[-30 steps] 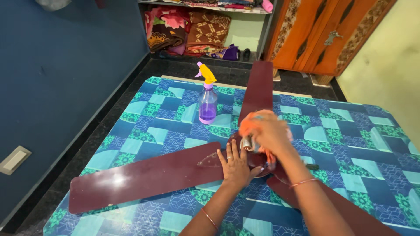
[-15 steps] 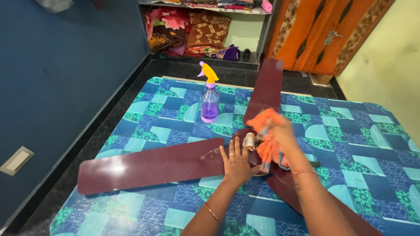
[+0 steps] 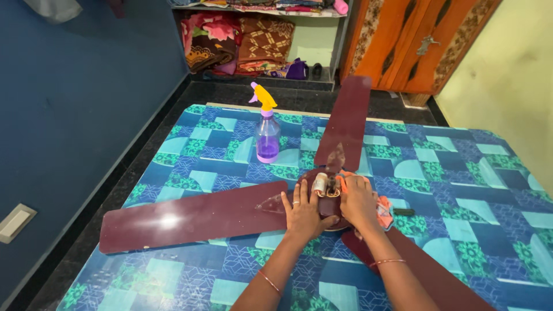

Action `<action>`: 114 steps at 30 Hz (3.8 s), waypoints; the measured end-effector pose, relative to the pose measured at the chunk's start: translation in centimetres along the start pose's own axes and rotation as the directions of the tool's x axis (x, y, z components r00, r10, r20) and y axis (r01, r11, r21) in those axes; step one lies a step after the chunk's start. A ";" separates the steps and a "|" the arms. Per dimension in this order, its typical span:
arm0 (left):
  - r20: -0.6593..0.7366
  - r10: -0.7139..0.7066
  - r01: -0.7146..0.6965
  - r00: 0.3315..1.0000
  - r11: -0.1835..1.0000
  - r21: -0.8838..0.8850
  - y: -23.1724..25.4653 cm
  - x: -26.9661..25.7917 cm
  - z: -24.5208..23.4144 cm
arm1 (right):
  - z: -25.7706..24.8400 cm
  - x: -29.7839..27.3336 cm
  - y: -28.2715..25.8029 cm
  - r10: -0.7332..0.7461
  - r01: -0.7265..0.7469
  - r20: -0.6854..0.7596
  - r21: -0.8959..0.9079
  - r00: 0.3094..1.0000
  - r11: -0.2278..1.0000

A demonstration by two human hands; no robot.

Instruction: The person attaches three maroon fan blades to a ceiling fan motor housing on a table, using a screwdriver to tighten each blade's mounting screw. After securing all blades, the person wipes the fan hub and blades with an orange cloth.

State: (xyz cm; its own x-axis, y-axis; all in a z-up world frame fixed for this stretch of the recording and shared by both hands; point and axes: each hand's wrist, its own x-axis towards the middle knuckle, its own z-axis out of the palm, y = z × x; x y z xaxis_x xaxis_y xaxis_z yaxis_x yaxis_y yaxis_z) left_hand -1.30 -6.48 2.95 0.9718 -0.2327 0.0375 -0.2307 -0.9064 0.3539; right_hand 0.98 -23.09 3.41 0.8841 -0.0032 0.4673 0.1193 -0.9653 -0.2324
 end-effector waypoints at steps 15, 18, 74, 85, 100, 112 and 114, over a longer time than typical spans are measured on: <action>0.006 0.013 -0.012 1.000 0.996 -0.087 -0.7 0.3 -0.7 | -5.1 -1.0 4.5 -0.242 0.006 0.416 0.493 0.876 0.870; 0.021 0.019 -0.017 1.000 0.995 -0.096 -0.8 0.3 -0.7 | -6.9 2.7 5.9 -0.001 -0.169 0.330 0.484 0.944 0.859; -0.007 0.020 -0.020 1.000 0.998 0.053 0.3 -0.3 -0.8 | 3.3 2.2 8.7 0.303 -0.384 0.250 0.732 0.920 0.563; 0.007 -0.045 0.046 0.999 0.998 -0.031 0.2 -0.5 -0.4 | -2.5 -1.2 7.4 0.250 -0.197 -0.175 0.271 0.952 0.942; -0.068 0.030 -0.025 0.997 0.998 0.064 0.4 -0.6 -0.3 | -5.4 -10.2 4.1 -0.138 0.120 0.208 0.098 0.968 0.988; -0.064 -0.011 0.014 0.998 0.999 0.042 1.0 -1.0 -0.2 | -12.1 -7.2 8.9 0.425 -0.685 0.788 -0.005 0.446 0.729; -0.073 -0.020 0.023 0.997 0.999 0.047 1.1 -1.1 0.0 | -13.9 -6.3 7.8 0.475 -0.438 0.690 -0.249 0.546 0.864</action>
State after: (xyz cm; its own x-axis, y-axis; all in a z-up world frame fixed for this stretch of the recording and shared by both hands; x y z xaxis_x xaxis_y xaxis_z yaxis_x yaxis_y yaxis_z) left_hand -2.59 -7.25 3.35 0.9772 -0.1882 0.0987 -0.2100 -0.9271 0.3106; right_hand -9.93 -34.24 10.51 0.8512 -0.2805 -0.4436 -0.3966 -0.8974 -0.1935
